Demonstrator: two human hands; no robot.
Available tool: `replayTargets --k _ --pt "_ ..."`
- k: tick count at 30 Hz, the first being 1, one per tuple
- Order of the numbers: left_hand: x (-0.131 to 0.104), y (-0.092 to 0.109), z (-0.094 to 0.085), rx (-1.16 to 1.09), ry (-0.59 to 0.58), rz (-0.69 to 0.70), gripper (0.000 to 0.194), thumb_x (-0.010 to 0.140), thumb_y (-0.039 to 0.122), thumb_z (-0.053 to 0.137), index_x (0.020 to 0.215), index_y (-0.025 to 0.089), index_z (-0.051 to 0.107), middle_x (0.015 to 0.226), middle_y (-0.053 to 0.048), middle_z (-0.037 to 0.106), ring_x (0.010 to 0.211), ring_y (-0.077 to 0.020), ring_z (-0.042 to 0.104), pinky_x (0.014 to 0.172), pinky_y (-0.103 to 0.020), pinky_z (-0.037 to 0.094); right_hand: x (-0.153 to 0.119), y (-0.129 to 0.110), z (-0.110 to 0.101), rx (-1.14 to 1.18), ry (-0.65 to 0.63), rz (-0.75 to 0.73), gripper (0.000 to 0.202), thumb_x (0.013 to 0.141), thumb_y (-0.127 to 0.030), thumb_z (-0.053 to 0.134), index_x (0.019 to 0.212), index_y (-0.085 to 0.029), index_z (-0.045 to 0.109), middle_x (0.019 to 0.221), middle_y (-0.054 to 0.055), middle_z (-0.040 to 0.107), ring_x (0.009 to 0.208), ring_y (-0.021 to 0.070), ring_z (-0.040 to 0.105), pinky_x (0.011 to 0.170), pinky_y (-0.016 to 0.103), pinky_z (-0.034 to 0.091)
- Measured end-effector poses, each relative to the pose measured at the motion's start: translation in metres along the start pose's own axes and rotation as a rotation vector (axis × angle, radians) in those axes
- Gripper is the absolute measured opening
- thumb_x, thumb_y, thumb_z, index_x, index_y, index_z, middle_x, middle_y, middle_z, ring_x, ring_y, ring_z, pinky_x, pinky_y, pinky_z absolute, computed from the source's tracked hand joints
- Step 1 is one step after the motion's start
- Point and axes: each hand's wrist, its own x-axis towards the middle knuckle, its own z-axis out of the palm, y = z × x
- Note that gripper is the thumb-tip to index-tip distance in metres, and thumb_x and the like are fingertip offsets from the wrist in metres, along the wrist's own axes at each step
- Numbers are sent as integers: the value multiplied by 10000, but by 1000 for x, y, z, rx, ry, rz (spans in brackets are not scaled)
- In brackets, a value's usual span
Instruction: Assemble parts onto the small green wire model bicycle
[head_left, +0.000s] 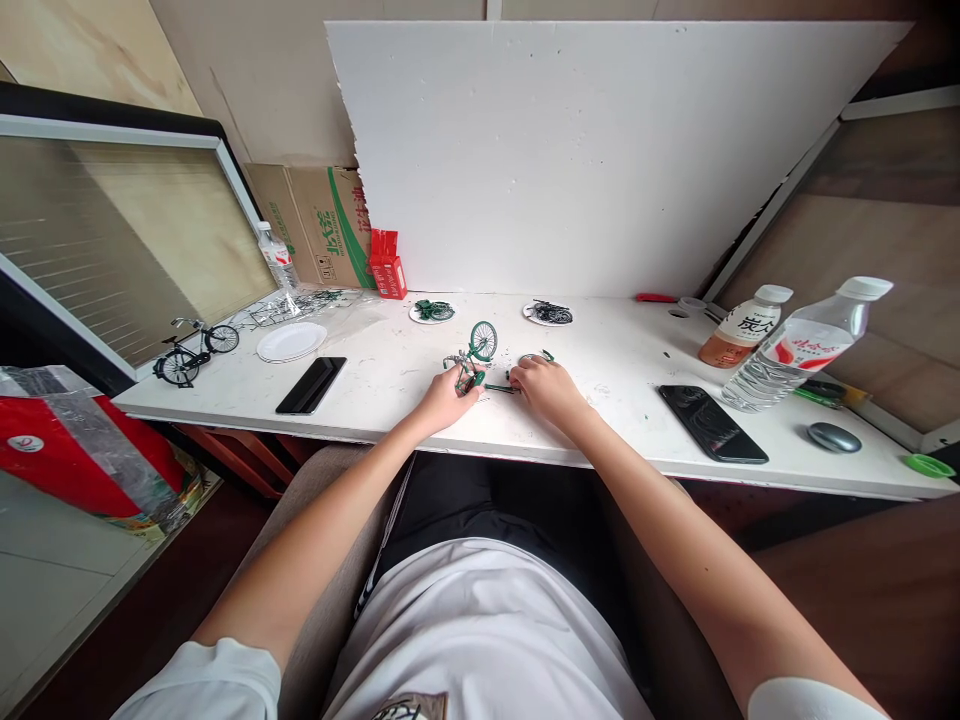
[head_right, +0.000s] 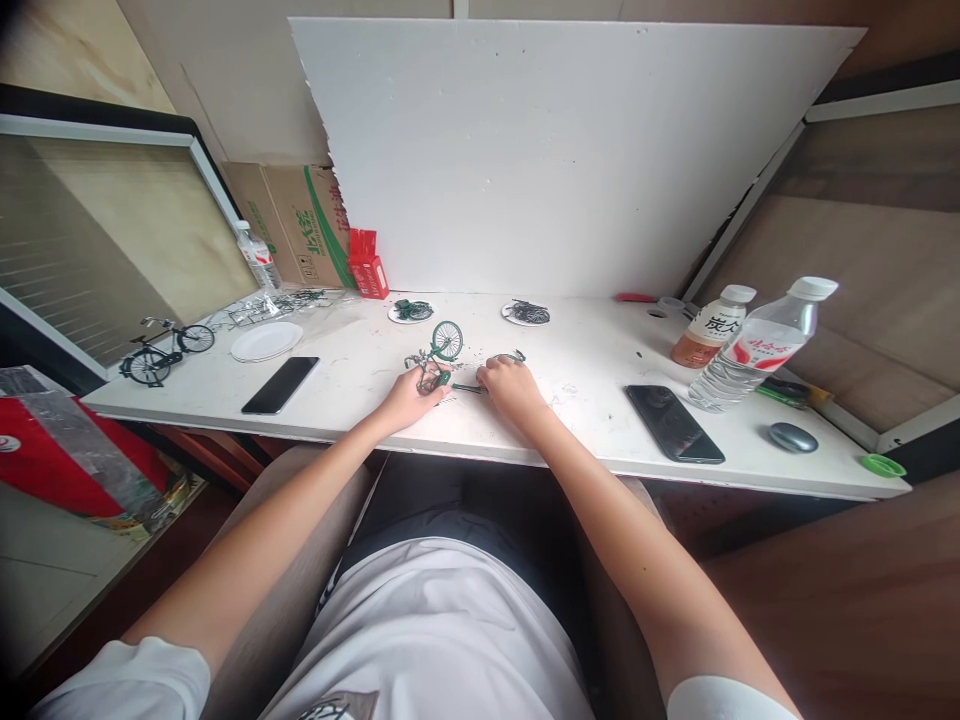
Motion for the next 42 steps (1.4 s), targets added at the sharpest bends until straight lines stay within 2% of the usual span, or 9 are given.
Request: replayTargets --k 5,11,20,24,27,30,34,37,42 --pt "0 1 1 -19 -7 -6 364 929 305 725 1272 184 707 1132 -116 806 1025 -234 757 988 -366 582 -1 -8 2 -111 -34 67 344 1027 -21 412 1167 -93 719 1245 231 699 1183 308 601 818 322 433" --pt "0 0 1 -12 -5 -6 392 920 309 730 1290 183 706 1110 -110 801 992 -230 752 979 -368 577 -3 -7 9 -105 -37 120 353 1006 -25 414 1213 -56 698 1224 290 683 1146 354 607 810 366 495" --pt "1 -4 1 -30 1 13 379 910 316 744 1264 185 715 1136 -99 791 1021 -218 734 978 -346 572 -7 0 13 -97 -47 184 343 996 -9 403 1206 -52 670 1176 287 684 1082 336 646 763 343 500" --pt "3 -7 2 -48 17 11 385 894 320 763 1251 181 723 1119 -93 788 992 -205 724 943 -340 576 -7 3 10 -79 -29 157 357 1032 -27 365 1257 -45 642 1202 284 668 1093 332 639 750 335 476" --pt "5 -6 2 -203 19 -32 382 875 303 781 1223 164 702 1087 -95 788 923 -188 744 921 -348 585 -5 5 5 -60 14 96 352 1090 -106 324 1239 -51 638 1187 267 660 1090 336 627 714 338 452" --pt "6 1 0 -400 41 -115 377 859 299 811 1182 162 673 1006 -77 796 815 -159 752 926 -366 591 -3 5 0 79 89 31 301 1119 -183 343 1176 -100 627 1147 222 663 1030 305 626 710 333 441" --pt "5 15 -2 -574 -9 -245 411 863 326 843 1207 185 667 1058 -96 820 865 -162 770 962 -369 572 0 -1 -2 480 223 -97 179 1118 -247 398 1096 -180 562 1106 129 671 907 221 616 787 319 470" --pt "3 24 0 -699 -34 -296 422 852 319 865 1198 178 668 1126 -132 820 918 -193 792 960 -373 574 1 -8 -2 729 298 -118 197 1133 -355 405 1077 -212 529 1055 75 661 843 184 607 780 303 481" --pt "3 30 4 -772 -34 -328 418 826 304 885 1168 167 689 1161 -138 803 960 -236 815 860 -337 579 1 -13 0 681 361 -116 200 1122 -342 424 1088 -200 560 1080 103 670 890 200 631 797 315 488"
